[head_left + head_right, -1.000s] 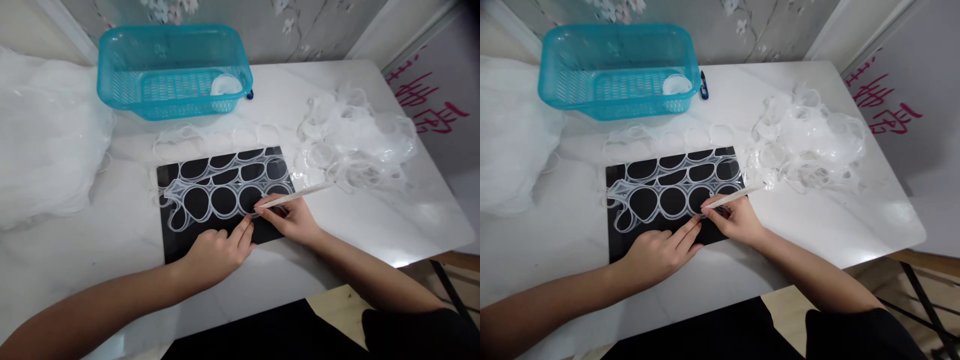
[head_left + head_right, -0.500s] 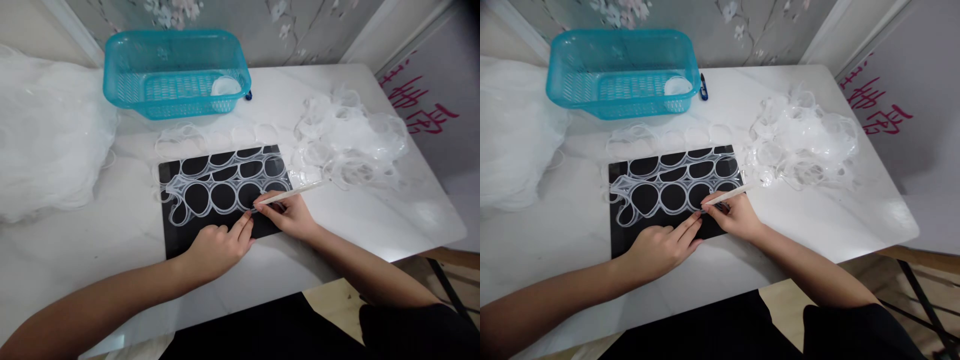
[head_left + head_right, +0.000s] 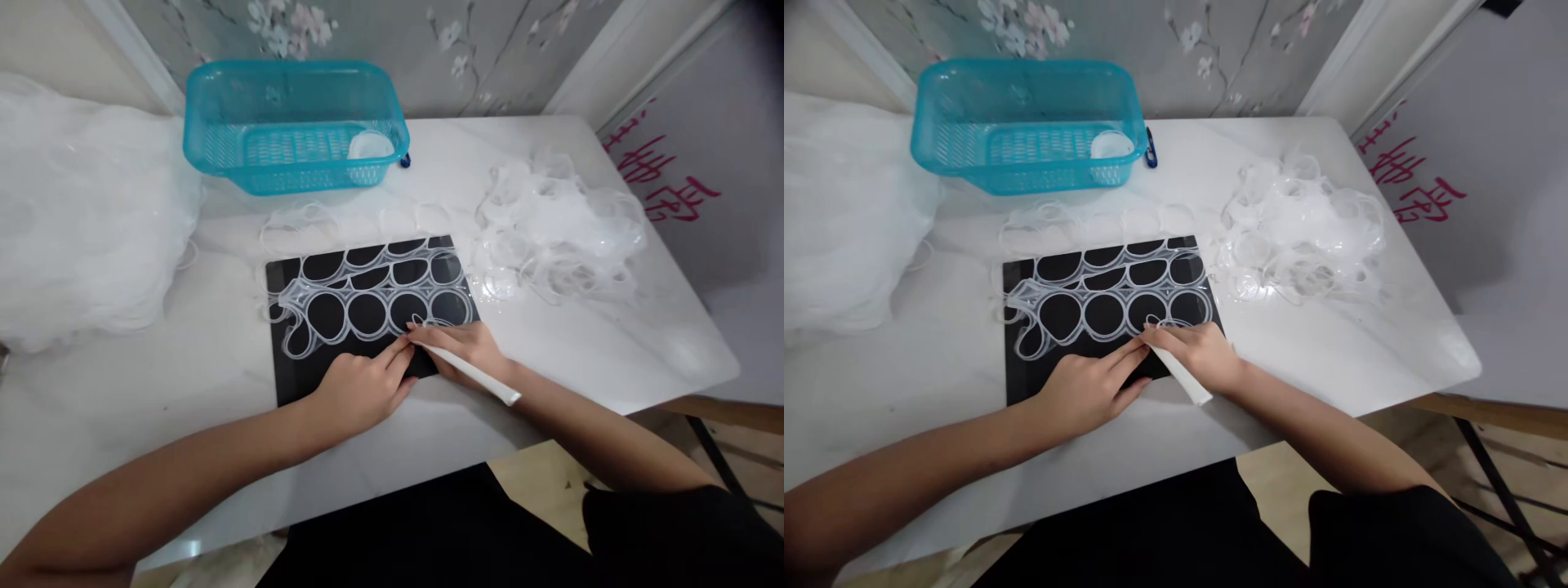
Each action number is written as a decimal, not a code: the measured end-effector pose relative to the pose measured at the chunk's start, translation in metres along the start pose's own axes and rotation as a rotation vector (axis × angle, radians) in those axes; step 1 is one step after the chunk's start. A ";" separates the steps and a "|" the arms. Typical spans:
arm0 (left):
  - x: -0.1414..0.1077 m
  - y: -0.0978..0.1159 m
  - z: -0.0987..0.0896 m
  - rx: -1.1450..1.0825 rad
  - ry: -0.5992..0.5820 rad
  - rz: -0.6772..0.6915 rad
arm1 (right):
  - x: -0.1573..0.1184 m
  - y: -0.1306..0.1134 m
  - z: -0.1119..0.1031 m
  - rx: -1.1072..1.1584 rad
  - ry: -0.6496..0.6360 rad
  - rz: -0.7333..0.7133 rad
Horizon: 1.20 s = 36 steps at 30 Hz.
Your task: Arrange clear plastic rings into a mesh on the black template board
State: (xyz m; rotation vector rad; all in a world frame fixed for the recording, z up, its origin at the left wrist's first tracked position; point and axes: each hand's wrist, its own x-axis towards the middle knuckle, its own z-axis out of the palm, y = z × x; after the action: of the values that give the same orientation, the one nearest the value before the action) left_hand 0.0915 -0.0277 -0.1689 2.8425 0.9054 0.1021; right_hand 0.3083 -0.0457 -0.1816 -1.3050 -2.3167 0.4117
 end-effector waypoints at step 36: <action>0.030 0.026 -0.009 0.217 -0.016 0.066 | -0.011 0.010 -0.016 0.505 0.341 0.435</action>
State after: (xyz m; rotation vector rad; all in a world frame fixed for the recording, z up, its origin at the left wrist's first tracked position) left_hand 0.1304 -0.0302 -0.1554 3.0684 0.8677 -0.0118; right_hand 0.3286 -0.0495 -0.1752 -1.4649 -1.5114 0.7838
